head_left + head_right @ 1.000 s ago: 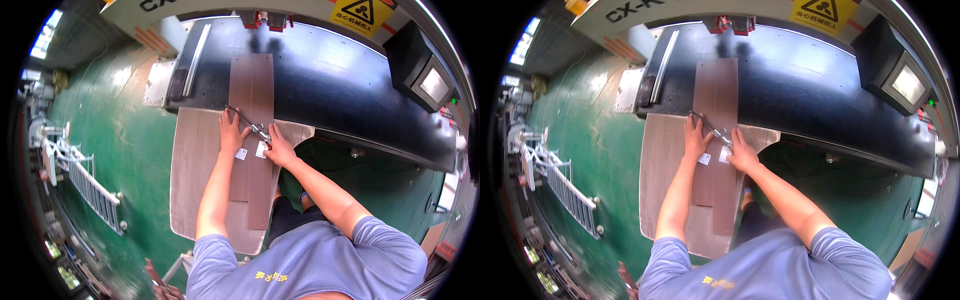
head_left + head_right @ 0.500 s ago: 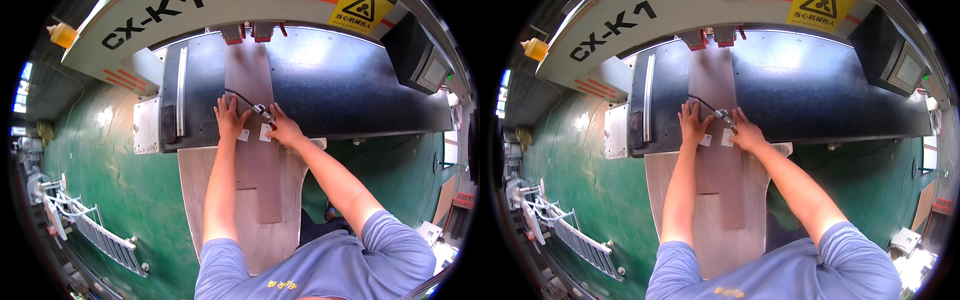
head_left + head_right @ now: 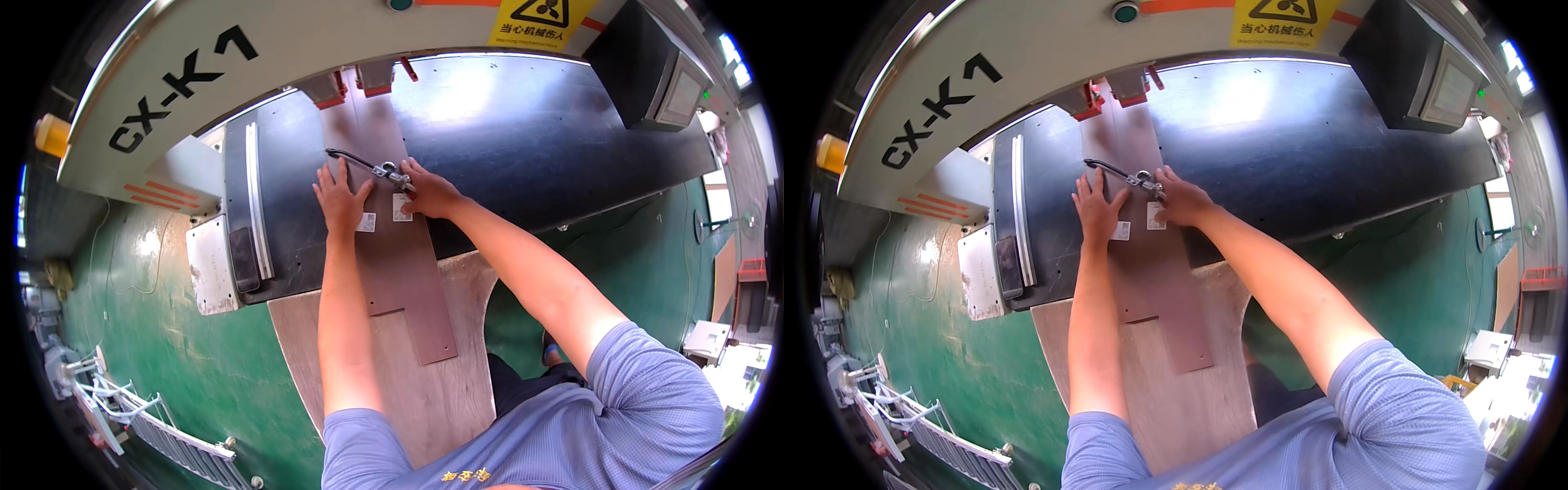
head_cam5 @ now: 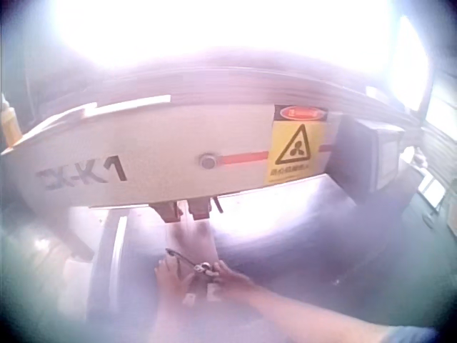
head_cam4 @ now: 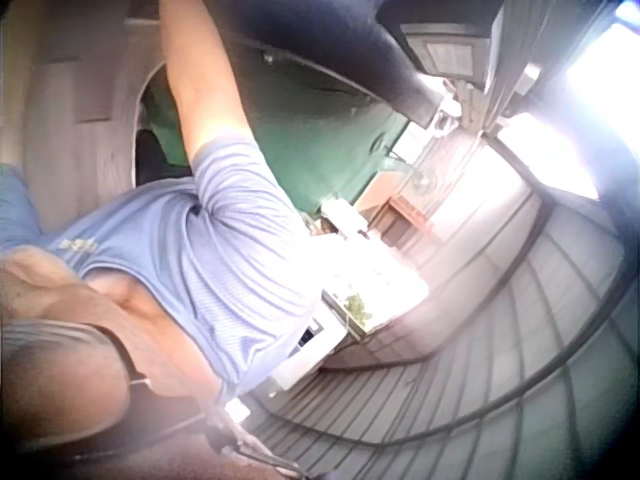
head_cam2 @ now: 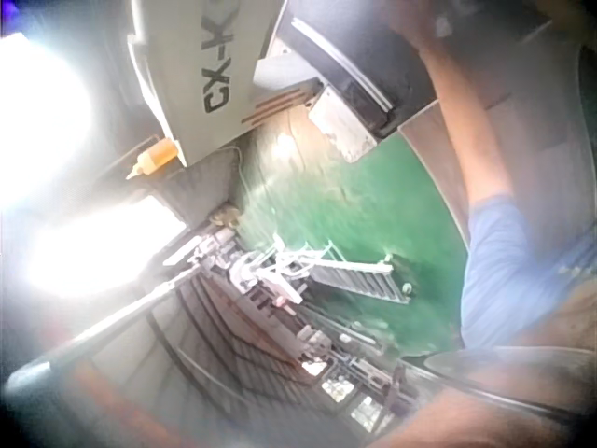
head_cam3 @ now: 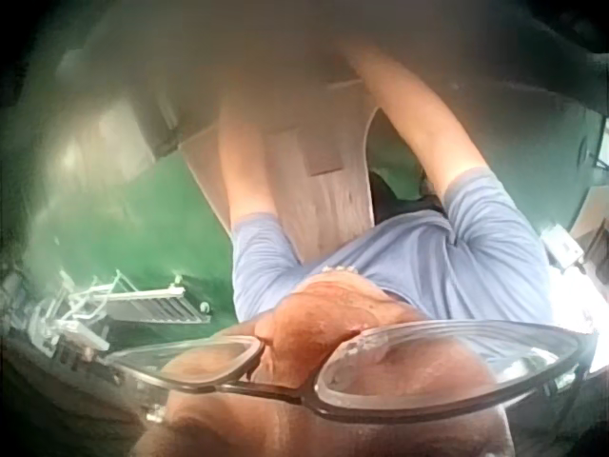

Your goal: The person feeds brown panels into a machine, cleans them with an air nozzle, marks a panel with a pen, and moves stacks of panels between work surfaces.

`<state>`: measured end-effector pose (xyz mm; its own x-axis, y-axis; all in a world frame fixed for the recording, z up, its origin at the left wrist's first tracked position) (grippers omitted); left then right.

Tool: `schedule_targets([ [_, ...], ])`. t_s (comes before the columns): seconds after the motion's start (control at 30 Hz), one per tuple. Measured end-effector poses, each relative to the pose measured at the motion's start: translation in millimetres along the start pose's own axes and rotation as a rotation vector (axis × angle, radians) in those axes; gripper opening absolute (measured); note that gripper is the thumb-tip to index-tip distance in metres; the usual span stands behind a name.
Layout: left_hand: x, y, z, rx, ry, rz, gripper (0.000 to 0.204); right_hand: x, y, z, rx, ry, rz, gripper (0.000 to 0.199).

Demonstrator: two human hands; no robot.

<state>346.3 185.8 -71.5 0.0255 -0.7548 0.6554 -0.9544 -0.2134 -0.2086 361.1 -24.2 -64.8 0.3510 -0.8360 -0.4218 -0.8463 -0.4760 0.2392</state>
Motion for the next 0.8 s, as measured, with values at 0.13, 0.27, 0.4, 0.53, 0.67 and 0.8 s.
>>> schedule_targets([
  [0.13, -1, 2, 0, -0.011, 0.006, 0.017, 0.089, -1, 2, 1, -0.015, -0.059, 0.018, 0.112],
  [0.27, -1, -1, 0, -0.023, 0.016, 0.028, 0.09, -3, 1, 2, 0.021, -0.052, 0.015, 0.111],
  [0.4, -3, -1, 0, -0.014, 0.013, 0.019, 0.09, -6, 3, 2, -0.013, -0.042, 0.026, 0.111],
  [0.53, 3, 0, 5, -0.014, -0.002, -0.008, 0.091, 0, 4, -6, -0.03, -0.033, 0.018, 0.113],
  [0.67, 5, -1, 6, -0.007, 0.004, 0.008, 0.091, 4, 3, -2, -0.017, -0.041, 0.019, 0.114],
  [0.8, -4, -1, 2, -0.02, 0.03, 0.01, 0.09, -6, 4, -1, -0.036, -0.022, 0.037, 0.114],
])
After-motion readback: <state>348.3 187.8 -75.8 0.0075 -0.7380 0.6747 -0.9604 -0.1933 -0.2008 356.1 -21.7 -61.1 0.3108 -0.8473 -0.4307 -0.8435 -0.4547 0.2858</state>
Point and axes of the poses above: each hand's wrist, its own y-axis away from the middle knuckle, its own z-axis out of the palm, x = y × z, the point moved 10 cm from there along -y, towards the middle knuckle, and after that the axes turned 11 degrees about y, right-handed, at the moved point
